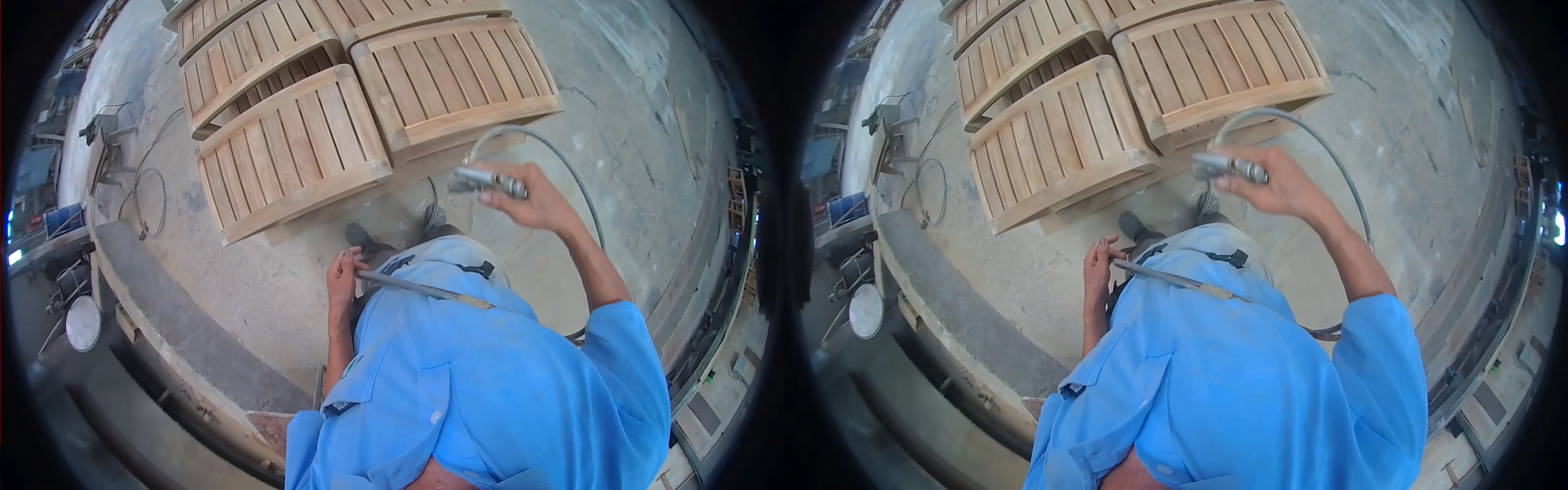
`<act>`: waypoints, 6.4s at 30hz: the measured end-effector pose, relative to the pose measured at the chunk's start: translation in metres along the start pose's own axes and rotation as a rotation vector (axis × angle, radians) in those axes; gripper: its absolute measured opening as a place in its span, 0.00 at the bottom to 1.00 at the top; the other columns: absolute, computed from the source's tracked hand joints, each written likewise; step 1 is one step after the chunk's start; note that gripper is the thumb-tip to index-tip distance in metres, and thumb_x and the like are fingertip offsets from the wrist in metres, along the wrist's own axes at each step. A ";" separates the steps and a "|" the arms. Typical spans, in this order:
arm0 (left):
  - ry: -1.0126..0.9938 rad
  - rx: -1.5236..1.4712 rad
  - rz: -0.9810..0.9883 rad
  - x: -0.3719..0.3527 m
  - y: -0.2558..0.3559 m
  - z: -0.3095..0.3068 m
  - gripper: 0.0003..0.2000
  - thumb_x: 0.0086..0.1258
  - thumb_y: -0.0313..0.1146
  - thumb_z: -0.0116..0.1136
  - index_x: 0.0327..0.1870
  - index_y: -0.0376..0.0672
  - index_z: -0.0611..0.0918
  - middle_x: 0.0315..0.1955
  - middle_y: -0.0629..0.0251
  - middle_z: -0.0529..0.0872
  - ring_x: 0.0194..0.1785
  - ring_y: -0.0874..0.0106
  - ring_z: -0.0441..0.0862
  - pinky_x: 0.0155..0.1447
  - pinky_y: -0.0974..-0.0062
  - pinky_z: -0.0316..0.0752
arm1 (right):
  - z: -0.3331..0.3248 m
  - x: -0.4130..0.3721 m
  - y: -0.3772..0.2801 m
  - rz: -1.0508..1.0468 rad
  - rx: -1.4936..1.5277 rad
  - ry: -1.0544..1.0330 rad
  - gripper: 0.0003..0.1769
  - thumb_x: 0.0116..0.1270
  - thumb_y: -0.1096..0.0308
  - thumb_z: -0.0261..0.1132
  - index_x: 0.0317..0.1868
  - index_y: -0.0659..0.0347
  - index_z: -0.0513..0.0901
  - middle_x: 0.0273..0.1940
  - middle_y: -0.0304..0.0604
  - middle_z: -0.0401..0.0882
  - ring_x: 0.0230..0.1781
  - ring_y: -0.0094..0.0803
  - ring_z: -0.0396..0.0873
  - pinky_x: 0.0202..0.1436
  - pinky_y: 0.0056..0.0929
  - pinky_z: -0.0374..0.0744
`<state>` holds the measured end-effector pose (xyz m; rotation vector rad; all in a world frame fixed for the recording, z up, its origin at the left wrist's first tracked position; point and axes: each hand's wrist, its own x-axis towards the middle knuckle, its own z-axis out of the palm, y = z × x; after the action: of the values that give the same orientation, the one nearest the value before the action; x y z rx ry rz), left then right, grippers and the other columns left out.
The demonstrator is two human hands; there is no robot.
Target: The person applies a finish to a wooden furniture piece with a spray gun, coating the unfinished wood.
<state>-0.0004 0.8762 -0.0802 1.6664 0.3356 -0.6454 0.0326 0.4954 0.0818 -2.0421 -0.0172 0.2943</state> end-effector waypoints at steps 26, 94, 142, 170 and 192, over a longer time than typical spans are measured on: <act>0.521 -1.310 0.105 0.233 -0.038 -0.109 0.43 0.62 0.64 0.60 0.75 0.48 0.65 0.71 0.60 0.69 0.73 0.52 0.65 0.72 0.43 0.63 | -0.043 -0.153 0.031 0.775 0.504 0.188 0.29 0.67 0.54 0.69 0.66 0.50 0.72 0.42 0.36 0.81 0.40 0.22 0.81 0.27 0.23 0.73; 2.742 -1.170 1.691 -0.361 -0.141 -0.260 0.27 0.65 0.37 0.62 0.63 0.39 0.69 0.60 0.59 0.74 0.67 0.61 0.71 0.74 0.47 0.60 | 0.585 0.439 -0.166 -0.311 -0.623 -1.273 0.24 0.71 0.43 0.62 0.46 0.58 0.82 0.28 0.38 0.83 0.24 0.24 0.78 0.22 0.26 0.72; 2.532 -0.388 -0.579 -0.131 -0.033 0.007 0.02 0.63 0.25 0.64 0.35 0.39 0.85 0.16 0.62 0.77 0.20 0.69 0.73 0.27 0.71 0.68 | 0.760 -0.120 -0.228 -1.165 0.086 -2.077 0.23 0.68 0.55 0.68 0.57 0.60 0.83 0.36 0.45 0.87 0.35 0.30 0.82 0.44 0.30 0.79; 2.413 -0.348 -0.431 -0.120 -0.038 0.024 0.06 0.61 0.26 0.66 0.38 0.39 0.84 0.26 0.55 0.87 0.30 0.59 0.86 0.38 0.65 0.77 | 0.716 -0.055 -0.214 -1.253 -0.130 -2.022 0.25 0.67 0.54 0.68 0.62 0.54 0.81 0.42 0.48 0.88 0.45 0.33 0.86 0.51 0.31 0.80; 2.593 -0.453 -0.601 -0.120 -0.050 0.012 0.07 0.62 0.26 0.65 0.41 0.38 0.85 0.29 0.53 0.88 0.32 0.57 0.87 0.39 0.64 0.77 | 0.782 -0.169 -0.231 -1.398 -0.020 -1.907 0.25 0.62 0.48 0.71 0.44 0.65 0.86 0.33 0.55 0.86 0.37 0.47 0.85 0.44 0.39 0.80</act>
<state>-0.1268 0.8904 -0.0521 0.8759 2.4593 1.5373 -0.2730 1.2615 -0.0291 -0.6283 -2.3191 1.0876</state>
